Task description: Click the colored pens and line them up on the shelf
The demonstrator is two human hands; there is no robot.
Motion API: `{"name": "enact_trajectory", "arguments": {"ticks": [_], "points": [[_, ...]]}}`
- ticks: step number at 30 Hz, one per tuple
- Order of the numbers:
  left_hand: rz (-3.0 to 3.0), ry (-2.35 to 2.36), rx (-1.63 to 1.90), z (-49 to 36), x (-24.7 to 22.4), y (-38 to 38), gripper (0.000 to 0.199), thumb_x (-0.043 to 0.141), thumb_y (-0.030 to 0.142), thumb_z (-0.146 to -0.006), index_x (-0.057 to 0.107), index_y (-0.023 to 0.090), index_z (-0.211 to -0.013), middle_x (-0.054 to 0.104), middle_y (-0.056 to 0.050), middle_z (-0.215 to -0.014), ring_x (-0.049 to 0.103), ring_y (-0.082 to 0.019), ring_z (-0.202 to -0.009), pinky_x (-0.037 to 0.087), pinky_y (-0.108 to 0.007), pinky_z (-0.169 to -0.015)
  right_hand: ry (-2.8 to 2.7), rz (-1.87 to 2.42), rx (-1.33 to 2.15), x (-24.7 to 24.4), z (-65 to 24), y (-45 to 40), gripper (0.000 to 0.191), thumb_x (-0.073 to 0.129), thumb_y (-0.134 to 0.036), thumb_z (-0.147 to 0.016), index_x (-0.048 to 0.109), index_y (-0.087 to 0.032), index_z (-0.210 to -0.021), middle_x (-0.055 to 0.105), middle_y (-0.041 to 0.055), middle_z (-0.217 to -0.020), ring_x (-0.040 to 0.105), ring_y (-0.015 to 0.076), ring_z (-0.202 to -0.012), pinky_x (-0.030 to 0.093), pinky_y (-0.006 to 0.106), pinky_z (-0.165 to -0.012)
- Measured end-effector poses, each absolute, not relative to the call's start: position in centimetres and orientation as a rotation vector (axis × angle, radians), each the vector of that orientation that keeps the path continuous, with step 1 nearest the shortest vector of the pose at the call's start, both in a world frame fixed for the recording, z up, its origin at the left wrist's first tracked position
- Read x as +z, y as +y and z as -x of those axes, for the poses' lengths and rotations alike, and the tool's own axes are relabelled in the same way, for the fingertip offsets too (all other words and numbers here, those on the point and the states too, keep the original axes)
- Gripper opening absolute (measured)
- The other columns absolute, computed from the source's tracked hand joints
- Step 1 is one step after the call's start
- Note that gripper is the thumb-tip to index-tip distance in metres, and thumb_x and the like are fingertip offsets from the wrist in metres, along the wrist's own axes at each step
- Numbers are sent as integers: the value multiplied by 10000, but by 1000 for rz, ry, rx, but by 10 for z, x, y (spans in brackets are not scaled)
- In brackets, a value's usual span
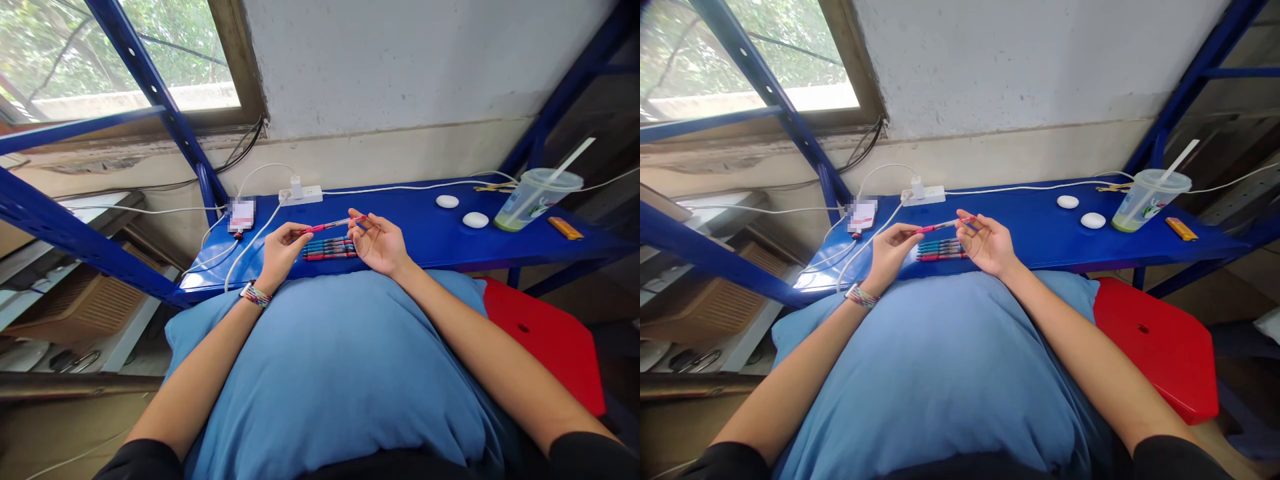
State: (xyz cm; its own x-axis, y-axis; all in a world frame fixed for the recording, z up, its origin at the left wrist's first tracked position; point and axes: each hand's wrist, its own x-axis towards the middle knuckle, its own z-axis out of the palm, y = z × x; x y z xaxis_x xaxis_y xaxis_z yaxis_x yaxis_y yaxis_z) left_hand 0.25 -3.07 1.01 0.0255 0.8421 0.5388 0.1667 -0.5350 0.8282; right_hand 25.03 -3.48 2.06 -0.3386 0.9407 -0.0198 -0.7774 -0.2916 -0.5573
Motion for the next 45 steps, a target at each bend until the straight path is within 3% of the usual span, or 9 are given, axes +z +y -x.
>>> {"name": "enact_trajectory", "arguments": {"ticks": [5, 10, 15, 19, 22, 26, 35, 39, 45], "points": [[-1743, 1023, 1546, -2, 10, -31, 189, 881, 370, -884, 844, 217, -988, 835, -62, -968, 772, -221, -927, 632, -381, -904, -535, 468, 1826, 22, -249, -35, 174, 570, -144, -1012, 722, -194, -1082, 765, 23, -809, 749, 118, -712, 683, 175, -706], [-1754, 1000, 1556, -1, 9, -30, 173, 884, 355, -885, 846, 216, -980, 832, -60, -960, 771, -216, -909, 633, -373, -893, -596, 481, 1818, 22, -250, -35, 136, 633, -167, -975, 732, -188, -1066, 748, 20, -794, 722, 112, -699, 665, 160, -675], [-1753, 1005, 1581, 1, 8, -25, 173, 880, 352, -886, 844, 218, -989, 829, -57, -961, 770, -215, -905, 632, -368, -878, -885, 598, 1642, 18, -250, -32, 304, 712, -413, -961, 784, -209, -1174, 807, 50, -961, 725, 155, -732, 671, 259, -636], [-1756, 1042, 1583, 3, 6, -21, 197, 869, 367, -886, 842, 220, -1014, 835, -61, -980, 776, -222, -910, 636, -374, -878, -1191, 820, 1164, 3, -248, -19, 317, 857, -459, -840, 840, -224, -1053, 799, 44, -904, 684, 169, -662, 605, 295, -553], [-1786, 1105, 1523, 4, 4, -18, 206, 849, 373, -891, 845, 218, -1027, 845, -69, -1019, 784, -240, -952, 636, -395, -931, -1374, 941, 795, -7, -249, -7, 258, 801, -452, -878, 856, -231, -998, 823, 54, -920, 743, 222, -769, 653, 373, -709], [-1822, 1222, 1399, 9, -1, -6, 210, 763, 358, -943, 857, 226, -1076, 858, -71, -1072, 787, -261, -999, 623, -416, -970, -1567, 1063, 487, -11, -250, 5, 199, 701, -316, -934, 865, -227, -1003, 859, 75, -1052, 794, 275, -970, 640, 438, -934], [-1997, 1367, 1237, 18, -10, 16, 185, 736, 262, -920, 897, 289, -1009, 867, -66, -1017, 789, -310, -983, 603, -495, -1007, -1814, 1304, 368, -18, -249, 22, 245, 659, -157, -954, 879, -249, -1011, 866, 67, -1043, 790, 303, -1017, 583, 473, -1030], [-1994, 1353, 1212, 20, -14, 16, 178, 757, 257, -900, 904, 310, -985, 873, -52, -1024, 798, -315, -1007, 608, -481, -1012, -1829, 1346, 339, -22, -250, 21, 271, 659, -139, -950, 880, -257, -1053, 862, 71, -1109, 779, 317, -1081, 576, 488, -1059], [-2007, 1383, 1174, 19, -14, 16, 207, 732, 239, -900, 911, 325, -958, 876, -34, -1001, 808, -315, -982, 619, -471, -985, -1855, 1398, 299, -21, -248, 17, 283, 638, -112, -932, 882, -249, -975, 854, 80, -1101, 761, 323, -1104, 563, 483, -1080]]}}
